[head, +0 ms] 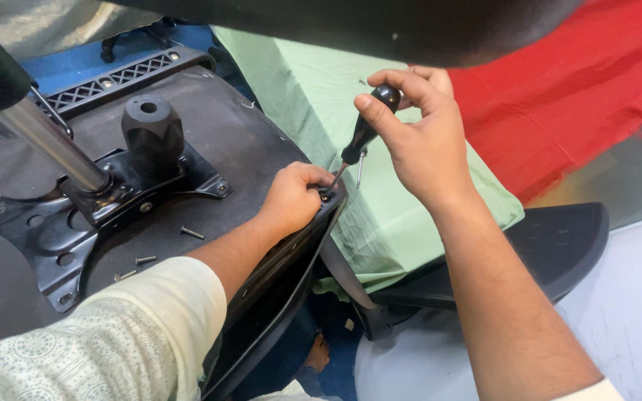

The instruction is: The person assembles a black plastic chair armrest onto the chair base using a screwdriver. They align the armrest, insert screws, and tighten them to secure the part.

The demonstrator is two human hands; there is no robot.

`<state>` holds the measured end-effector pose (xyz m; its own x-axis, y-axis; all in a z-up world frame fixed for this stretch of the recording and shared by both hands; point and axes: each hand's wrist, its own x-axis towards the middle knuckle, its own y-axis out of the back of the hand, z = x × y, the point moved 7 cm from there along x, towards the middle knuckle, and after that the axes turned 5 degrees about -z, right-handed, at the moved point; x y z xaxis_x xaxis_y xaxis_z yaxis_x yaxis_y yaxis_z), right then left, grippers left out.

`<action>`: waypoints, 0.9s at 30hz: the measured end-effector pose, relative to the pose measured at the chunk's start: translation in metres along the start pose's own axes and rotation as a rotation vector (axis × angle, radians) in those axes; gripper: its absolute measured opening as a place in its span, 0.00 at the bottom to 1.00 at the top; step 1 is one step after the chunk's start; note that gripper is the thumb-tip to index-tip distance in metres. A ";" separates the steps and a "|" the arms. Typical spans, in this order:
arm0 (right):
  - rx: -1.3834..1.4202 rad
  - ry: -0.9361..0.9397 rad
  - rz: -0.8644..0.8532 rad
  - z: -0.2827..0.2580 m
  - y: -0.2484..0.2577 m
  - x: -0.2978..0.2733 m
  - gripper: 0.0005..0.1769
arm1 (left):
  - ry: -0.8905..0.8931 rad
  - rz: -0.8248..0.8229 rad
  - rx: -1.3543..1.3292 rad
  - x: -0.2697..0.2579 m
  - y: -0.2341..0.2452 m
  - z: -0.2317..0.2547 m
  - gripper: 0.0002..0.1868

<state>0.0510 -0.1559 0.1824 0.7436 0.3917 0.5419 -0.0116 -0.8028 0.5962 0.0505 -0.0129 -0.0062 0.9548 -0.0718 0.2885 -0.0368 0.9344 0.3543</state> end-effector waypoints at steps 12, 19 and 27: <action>0.342 -0.159 -0.026 0.025 0.004 -0.005 0.19 | -0.110 0.067 0.095 -0.003 0.000 0.007 0.15; 0.013 -0.117 -0.003 0.016 0.000 -0.005 0.18 | -0.055 0.042 0.033 -0.003 0.001 0.007 0.09; 0.268 -0.136 -0.036 0.017 -0.006 0.003 0.18 | -0.038 0.096 0.043 -0.004 0.006 0.006 0.06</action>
<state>0.0648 -0.1575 0.1697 0.8232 0.3726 0.4284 0.1795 -0.8867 0.4261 0.0448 -0.0092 -0.0003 0.9345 0.0033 0.3559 -0.1408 0.9218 0.3613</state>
